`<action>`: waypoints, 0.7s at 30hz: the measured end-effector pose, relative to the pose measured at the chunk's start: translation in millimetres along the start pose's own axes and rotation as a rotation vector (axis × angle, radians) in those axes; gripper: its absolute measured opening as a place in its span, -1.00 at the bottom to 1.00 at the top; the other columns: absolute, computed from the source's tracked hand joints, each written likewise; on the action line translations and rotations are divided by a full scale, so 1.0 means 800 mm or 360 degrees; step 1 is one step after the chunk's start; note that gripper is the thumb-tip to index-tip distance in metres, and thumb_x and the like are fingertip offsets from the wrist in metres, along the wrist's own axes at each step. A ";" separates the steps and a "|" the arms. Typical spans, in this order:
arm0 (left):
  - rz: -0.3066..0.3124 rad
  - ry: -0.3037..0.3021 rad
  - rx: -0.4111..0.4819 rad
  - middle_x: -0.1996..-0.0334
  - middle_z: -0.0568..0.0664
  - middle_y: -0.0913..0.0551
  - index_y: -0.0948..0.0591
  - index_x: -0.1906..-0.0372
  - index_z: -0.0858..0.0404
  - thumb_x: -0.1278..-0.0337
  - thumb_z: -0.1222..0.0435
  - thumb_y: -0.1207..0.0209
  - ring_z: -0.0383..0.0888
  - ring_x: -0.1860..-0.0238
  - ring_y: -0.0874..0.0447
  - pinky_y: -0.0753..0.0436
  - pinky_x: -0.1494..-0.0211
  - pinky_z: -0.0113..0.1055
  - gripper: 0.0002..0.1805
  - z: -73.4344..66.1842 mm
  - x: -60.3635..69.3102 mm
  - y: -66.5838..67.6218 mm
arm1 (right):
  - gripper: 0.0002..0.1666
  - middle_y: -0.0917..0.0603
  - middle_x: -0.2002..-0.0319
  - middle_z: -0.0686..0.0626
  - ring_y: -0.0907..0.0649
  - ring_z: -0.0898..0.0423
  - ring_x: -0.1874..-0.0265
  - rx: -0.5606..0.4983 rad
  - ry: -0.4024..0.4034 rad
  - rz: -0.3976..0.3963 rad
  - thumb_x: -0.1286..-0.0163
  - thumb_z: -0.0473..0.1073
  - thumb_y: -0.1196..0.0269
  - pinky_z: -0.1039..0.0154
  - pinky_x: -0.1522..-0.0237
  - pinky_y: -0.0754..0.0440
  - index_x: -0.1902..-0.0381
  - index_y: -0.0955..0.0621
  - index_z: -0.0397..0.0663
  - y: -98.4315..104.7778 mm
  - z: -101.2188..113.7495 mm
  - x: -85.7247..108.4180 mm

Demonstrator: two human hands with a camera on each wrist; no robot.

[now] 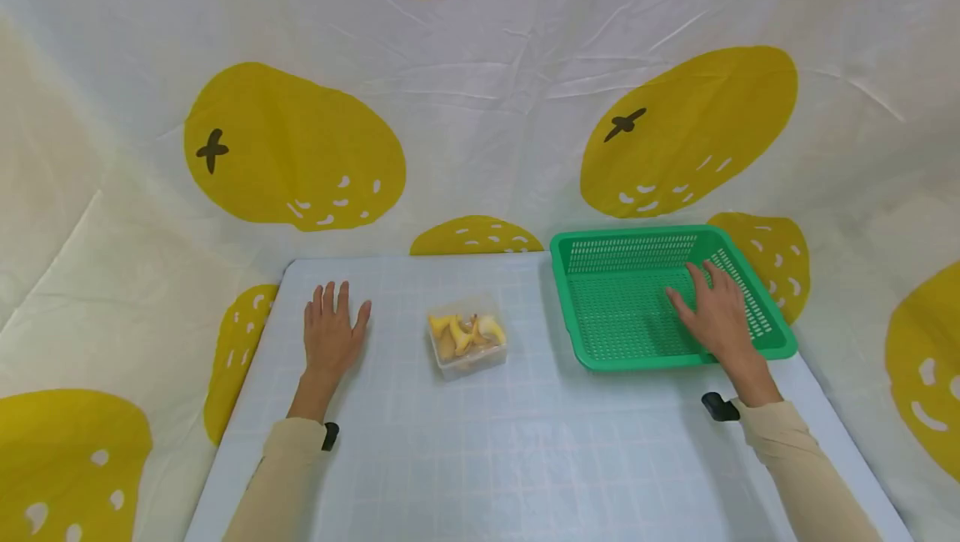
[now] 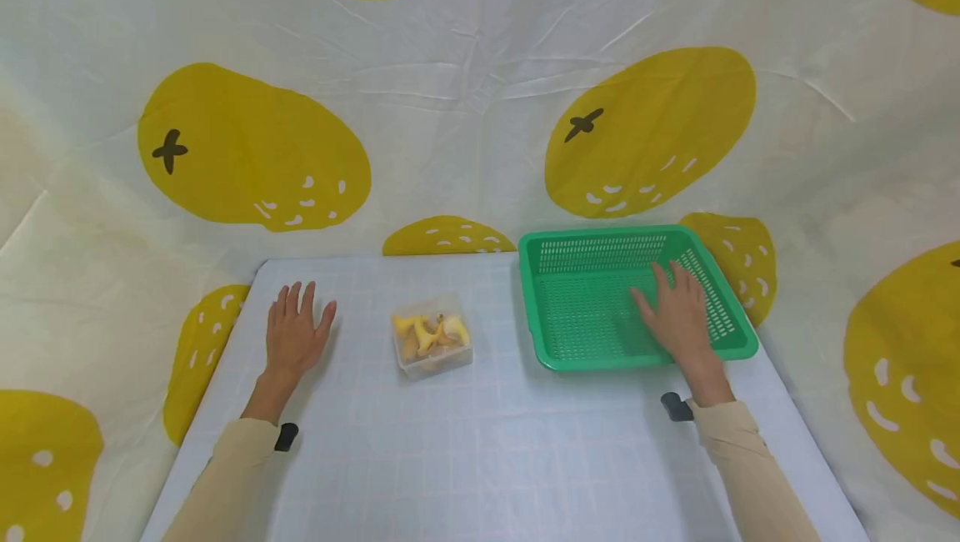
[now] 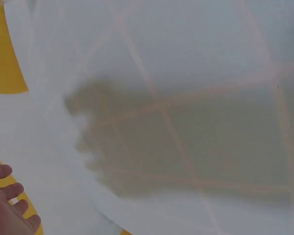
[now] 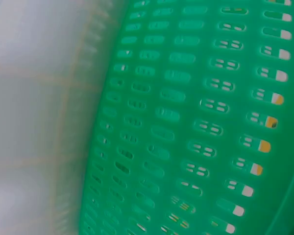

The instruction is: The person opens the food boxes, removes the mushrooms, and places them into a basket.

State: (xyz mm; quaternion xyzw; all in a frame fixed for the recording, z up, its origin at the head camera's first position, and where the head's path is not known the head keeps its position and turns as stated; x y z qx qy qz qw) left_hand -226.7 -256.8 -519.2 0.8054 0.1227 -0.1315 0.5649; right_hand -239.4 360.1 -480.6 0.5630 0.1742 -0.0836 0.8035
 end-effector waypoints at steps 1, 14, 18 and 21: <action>-0.0042 -0.0007 0.0019 -0.34 0.48 -0.34 -0.37 -0.40 0.51 -0.52 0.07 -0.07 0.41 -0.46 -0.15 -0.12 -0.48 0.29 -0.35 -0.003 0.000 0.001 | -0.31 -0.32 -0.34 -0.55 -0.31 -0.54 -0.31 -0.0020 0.0012 -0.0041 -0.50 -0.03 -0.25 -0.48 -0.30 -0.19 -0.36 -0.40 -0.42 0.002 0.003 0.001; -0.0164 0.0090 0.0258 -0.17 0.44 -0.52 -0.49 -0.26 0.49 -0.56 0.10 -0.03 0.40 -0.18 -0.48 -0.49 -0.14 0.26 -0.48 -0.031 0.001 -0.002 | -0.58 -0.56 -0.08 -0.49 -0.53 -0.47 -0.07 -0.0253 0.0065 -0.0321 -0.34 -0.37 -0.35 -0.40 -0.03 -0.45 -0.13 -0.57 -0.42 0.004 0.027 0.013; -0.0134 0.0141 0.0316 -0.16 0.43 -0.53 -0.50 -0.28 0.46 -0.58 0.08 -0.01 0.37 -0.15 -0.51 -0.52 -0.14 0.23 -0.47 -0.041 0.003 -0.005 | -0.62 -0.56 -0.07 -0.48 -0.53 -0.46 -0.07 -0.0323 0.0010 -0.0312 -0.38 -0.37 -0.31 -0.41 0.00 -0.45 -0.12 -0.58 -0.41 0.002 0.034 0.015; -0.0092 0.0194 0.0359 -0.18 0.40 -0.52 -0.50 -0.30 0.44 -0.60 0.05 0.03 0.34 -0.17 -0.51 -0.52 -0.15 0.22 -0.46 -0.046 0.004 -0.009 | -0.63 -0.58 -0.03 -0.47 -0.53 -0.44 -0.05 -0.0390 -0.0001 -0.0310 -0.40 -0.37 -0.29 -0.40 0.01 -0.44 -0.12 -0.59 -0.43 0.001 0.040 0.017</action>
Point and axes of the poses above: each hand's wrist, its own x-axis away from the middle knuckle, its own y-axis out of the back of the hand, z = x × y, the point moved 5 cm from there along -x, towards the middle knuckle
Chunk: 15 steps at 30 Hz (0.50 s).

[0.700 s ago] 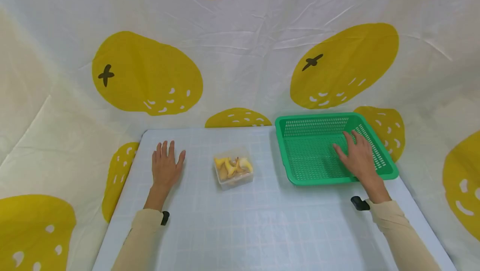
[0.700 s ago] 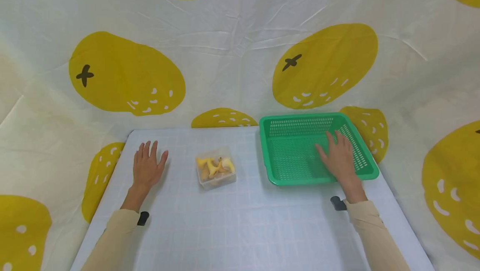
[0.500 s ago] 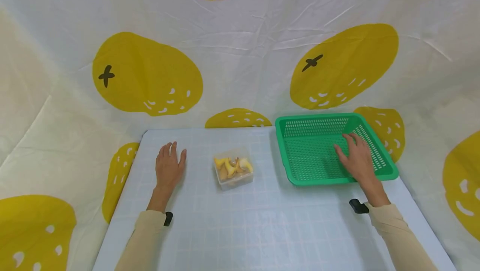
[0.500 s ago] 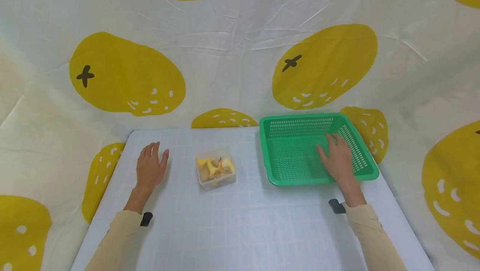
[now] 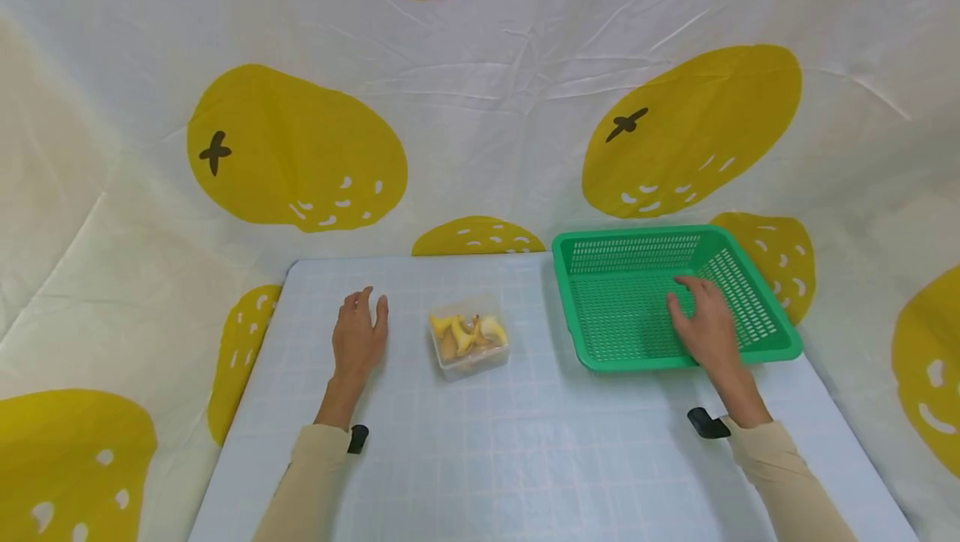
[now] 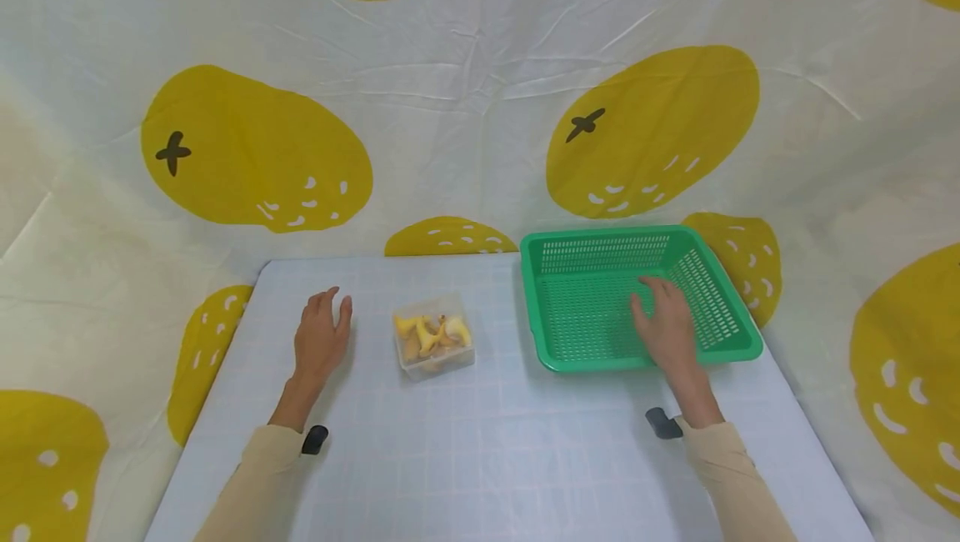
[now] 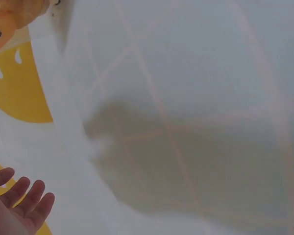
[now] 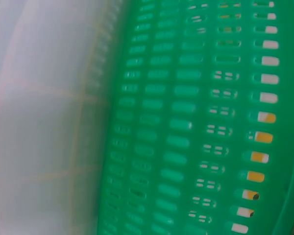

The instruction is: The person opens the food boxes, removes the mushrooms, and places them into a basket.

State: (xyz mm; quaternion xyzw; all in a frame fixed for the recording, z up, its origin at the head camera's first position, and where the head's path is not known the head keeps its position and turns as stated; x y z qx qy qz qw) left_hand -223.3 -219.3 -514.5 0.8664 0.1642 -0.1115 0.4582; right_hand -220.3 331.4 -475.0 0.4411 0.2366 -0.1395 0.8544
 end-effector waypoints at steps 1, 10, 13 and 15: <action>0.0014 0.0020 0.0013 -0.19 0.39 -0.51 -0.49 -0.31 0.43 -0.61 0.04 0.05 0.33 -0.19 -0.50 -0.52 -0.16 0.22 -0.45 -0.002 0.001 -0.002 | -0.63 -0.59 -0.02 -0.45 -0.54 -0.42 -0.03 -0.0025 -0.0007 0.0003 -0.41 -0.37 -0.29 -0.38 0.02 -0.45 -0.13 -0.59 -0.43 0.000 0.003 0.001; 0.0072 0.0096 0.0175 -0.20 0.32 -0.51 -0.48 -0.34 0.40 -0.64 0.02 0.10 0.26 -0.25 -0.48 -0.52 -0.20 0.19 -0.44 -0.024 0.008 -0.020 | -0.64 -0.66 0.03 -0.39 -0.63 -0.31 0.07 -0.0175 -0.0009 -0.0019 -0.42 -0.40 -0.28 -0.14 0.05 -0.51 -0.14 -0.59 -0.44 -0.007 0.019 0.009; 0.0064 0.0101 0.0234 -0.16 0.29 -0.54 -0.50 -0.33 0.39 -0.63 0.04 0.08 0.23 -0.17 -0.54 -0.55 -0.14 0.16 -0.46 -0.032 0.010 -0.026 | -0.64 -0.67 0.02 -0.37 -0.66 -0.26 0.10 -0.0201 -0.0012 -0.0024 -0.42 -0.41 -0.28 -0.06 0.06 -0.52 -0.15 -0.60 -0.43 -0.010 0.022 0.012; 0.0069 0.0116 0.0280 -0.13 0.26 -0.56 -0.52 -0.31 0.37 -0.63 0.05 0.06 0.20 -0.11 -0.56 -0.57 -0.10 0.13 -0.48 -0.036 0.012 -0.028 | -0.63 -0.68 0.02 -0.36 -0.66 -0.25 0.12 -0.0224 -0.0021 -0.0023 -0.42 -0.41 -0.29 0.05 0.08 -0.52 -0.15 -0.60 -0.43 -0.012 0.026 0.014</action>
Point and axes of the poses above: each hand's wrist, its own x-axis away from the middle knuckle, its own y-axis out of the back of the hand, z = x × y, the point moved 5 cm from there along -x, towards the middle knuckle
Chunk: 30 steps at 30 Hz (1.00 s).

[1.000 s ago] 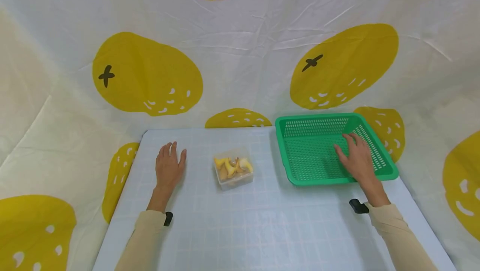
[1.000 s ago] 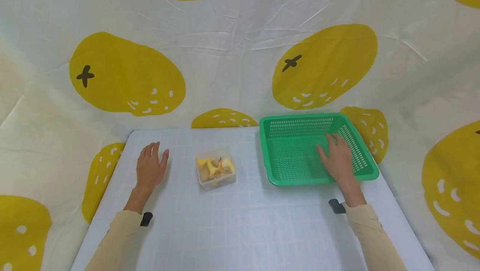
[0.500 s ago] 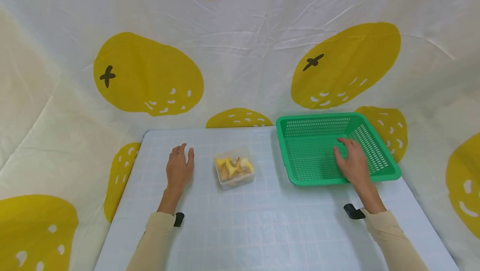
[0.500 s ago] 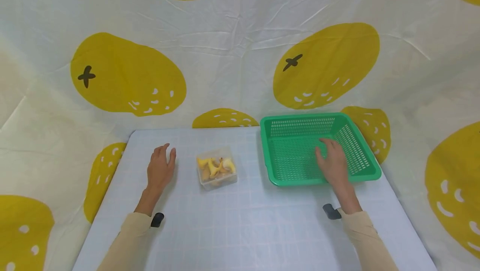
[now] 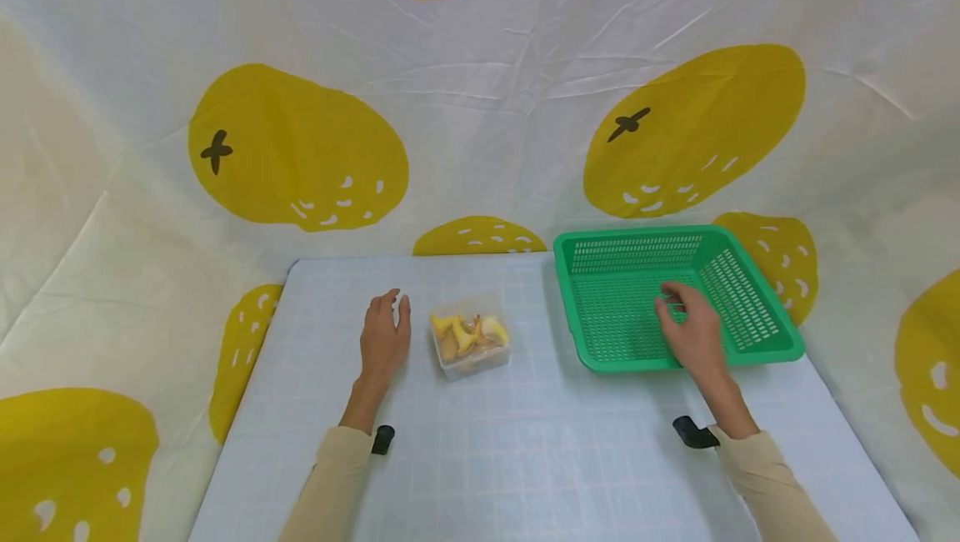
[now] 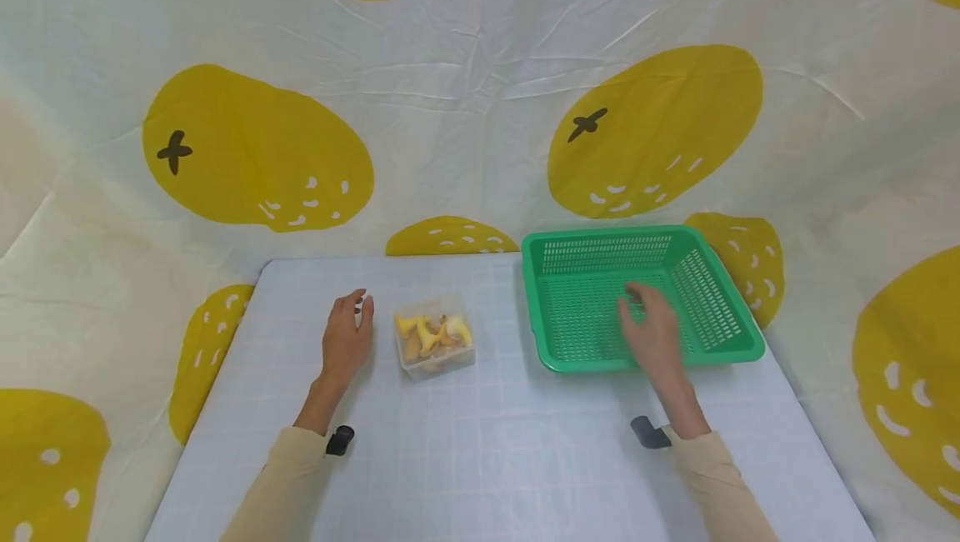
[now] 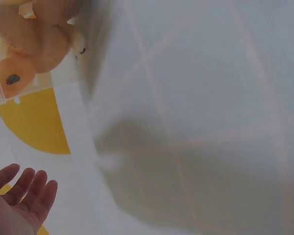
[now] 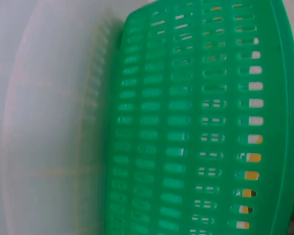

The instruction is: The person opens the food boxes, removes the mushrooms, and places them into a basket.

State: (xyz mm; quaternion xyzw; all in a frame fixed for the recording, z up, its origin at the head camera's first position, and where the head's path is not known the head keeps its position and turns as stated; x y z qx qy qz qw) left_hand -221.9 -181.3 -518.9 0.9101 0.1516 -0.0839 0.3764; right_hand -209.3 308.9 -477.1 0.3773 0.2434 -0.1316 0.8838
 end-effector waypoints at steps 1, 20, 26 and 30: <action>0.0003 0.0009 0.0024 -0.12 0.25 -0.57 -0.53 -0.31 0.37 -0.63 0.05 0.06 0.19 -0.09 -0.57 -0.58 -0.08 0.11 -0.49 -0.002 0.001 -0.002 | -0.64 -0.68 0.02 -0.36 -0.66 -0.25 0.13 -0.0004 -0.0007 -0.0003 -0.42 -0.40 -0.29 0.09 0.08 -0.53 -0.15 -0.60 -0.43 -0.001 0.002 0.001; 0.0084 0.0176 0.0470 0.07 0.16 -0.61 -0.63 -0.16 0.37 -0.58 0.10 -0.07 0.05 0.14 -0.57 -0.55 0.06 -0.14 -0.58 -0.023 0.019 -0.035 | -0.68 -0.72 0.07 -0.24 -0.62 0.24 0.17 -0.0263 -0.0171 0.0082 -0.48 -0.32 -0.28 0.56 0.13 -0.52 -0.14 -0.64 -0.31 -0.029 0.031 0.015; 0.0079 0.0299 0.0505 0.08 0.11 -0.62 -0.67 -0.12 0.28 -0.50 0.07 -0.17 -0.03 0.18 -0.58 -0.55 0.12 -0.22 -0.62 -0.021 0.025 -0.043 | -0.68 -0.72 0.10 -0.19 -0.61 0.33 0.19 -0.0329 -0.0198 0.0095 -0.49 -0.29 -0.29 0.56 0.14 -0.52 -0.13 -0.64 -0.31 -0.037 0.043 0.021; 0.0038 0.0394 0.0564 0.08 0.10 -0.64 -0.70 -0.05 0.27 -0.43 0.08 -0.23 -0.06 0.22 -0.58 -0.55 0.19 -0.30 -0.65 -0.022 0.028 -0.044 | -0.69 -0.72 0.09 -0.17 -0.62 0.35 0.18 -0.0391 -0.0210 0.0114 -0.49 -0.28 -0.30 0.57 0.12 -0.54 -0.13 -0.65 -0.28 -0.042 0.054 0.025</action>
Point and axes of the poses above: each hand's wrist, its own x-axis away from the middle knuckle, its own y-axis out of the back of the hand, z = x × y, the point moved 5 cm from there along -x, towards the middle knuckle
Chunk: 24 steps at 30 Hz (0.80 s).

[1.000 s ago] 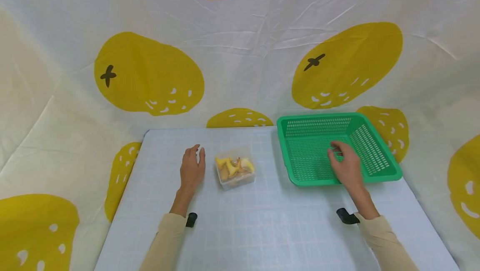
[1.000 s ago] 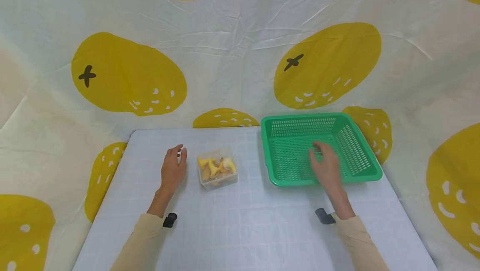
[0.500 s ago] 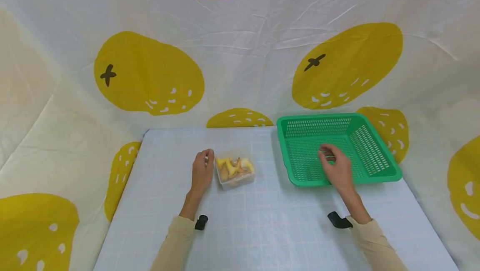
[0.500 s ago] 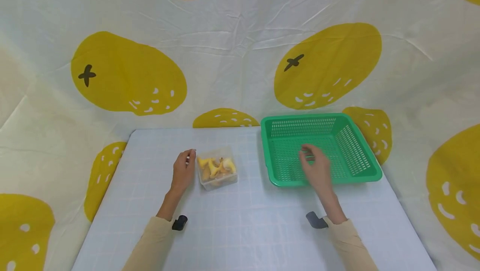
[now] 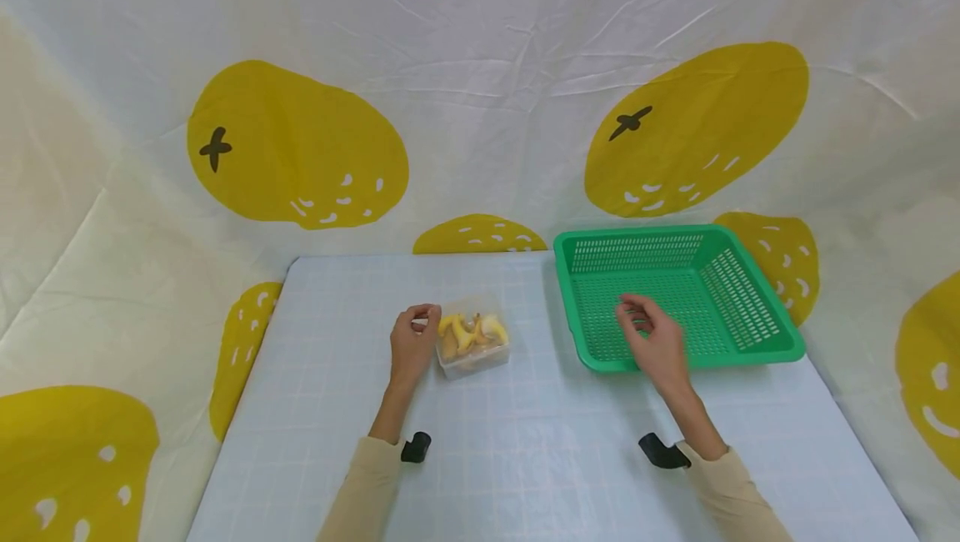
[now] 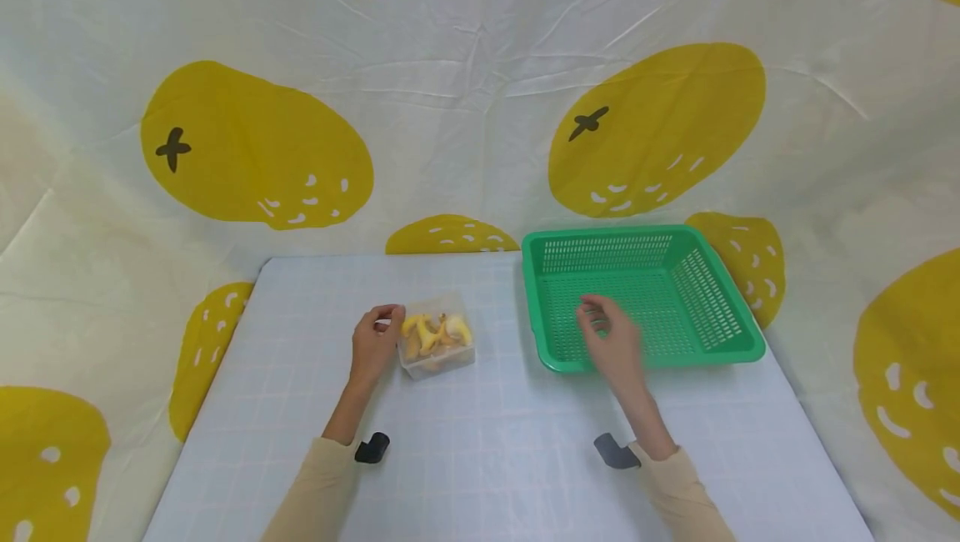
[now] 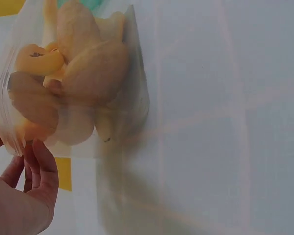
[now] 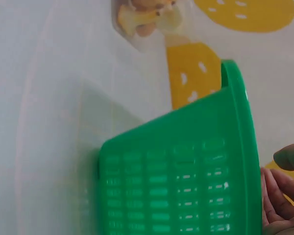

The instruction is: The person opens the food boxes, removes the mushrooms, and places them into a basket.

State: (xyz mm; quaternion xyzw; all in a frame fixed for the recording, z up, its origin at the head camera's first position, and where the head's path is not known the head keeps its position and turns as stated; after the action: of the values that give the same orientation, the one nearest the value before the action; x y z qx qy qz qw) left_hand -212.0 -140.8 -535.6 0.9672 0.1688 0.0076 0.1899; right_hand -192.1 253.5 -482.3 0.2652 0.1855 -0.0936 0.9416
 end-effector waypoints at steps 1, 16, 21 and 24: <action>-0.0009 0.0020 0.0026 0.08 0.10 -0.65 -0.70 -0.03 0.27 -0.42 0.08 -0.25 -0.06 0.23 -0.58 -0.54 0.21 -0.32 -0.66 0.000 0.000 0.000 | -0.69 -0.72 0.09 -0.16 -0.62 0.35 0.17 -0.0017 -0.0007 0.0006 -0.49 -0.28 -0.30 0.57 0.11 -0.54 -0.13 -0.65 -0.26 -0.002 0.002 0.001; -0.0065 0.0237 0.0484 0.03 0.10 -0.64 -0.70 -0.03 0.33 -0.40 0.14 -0.29 -0.27 0.40 -0.53 -0.49 0.38 -0.50 -0.66 0.012 0.006 -0.005 | -0.69 -0.69 0.07 -0.32 -0.70 -0.14 0.10 -0.0328 -0.0053 0.0182 -0.45 -0.44 -0.27 0.48 0.04 -0.61 -0.11 -0.62 -0.42 -0.044 0.082 0.020; -0.0102 0.0310 0.0529 0.01 0.07 -0.64 -0.70 -0.03 0.32 -0.37 0.08 -0.32 -0.26 0.37 -0.50 -0.48 0.35 -0.51 -0.61 0.016 0.007 -0.010 | -0.71 -0.69 0.13 -0.32 -0.71 -0.20 0.16 -0.0412 0.0002 0.0221 -0.42 -0.47 -0.27 0.33 0.09 -0.69 -0.08 -0.62 -0.42 -0.058 0.107 0.026; -0.0119 0.0339 0.0567 0.00 0.07 -0.64 -0.70 -0.04 0.32 -0.35 0.06 -0.33 -0.26 0.36 -0.49 -0.47 0.35 -0.51 -0.59 0.017 0.007 -0.013 | -0.72 -0.70 0.14 -0.32 -0.72 -0.21 0.18 -0.0439 0.0012 0.0267 -0.42 -0.46 -0.29 0.28 0.10 -0.72 -0.07 -0.63 -0.38 -0.069 0.115 0.030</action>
State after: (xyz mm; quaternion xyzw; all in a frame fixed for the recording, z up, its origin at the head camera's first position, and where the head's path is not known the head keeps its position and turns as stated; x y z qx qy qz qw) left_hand -208.5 -134.9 -551.9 0.9723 0.2223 0.0729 -0.0030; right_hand -157.9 155.9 -444.5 0.1483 0.1772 0.0125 0.9729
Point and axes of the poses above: each hand's wrist, its own x-axis away from the middle knuckle, its own y-axis out of the back of the hand, z = x × y, the point moved 5 cm from there along -x, towards the middle knuckle
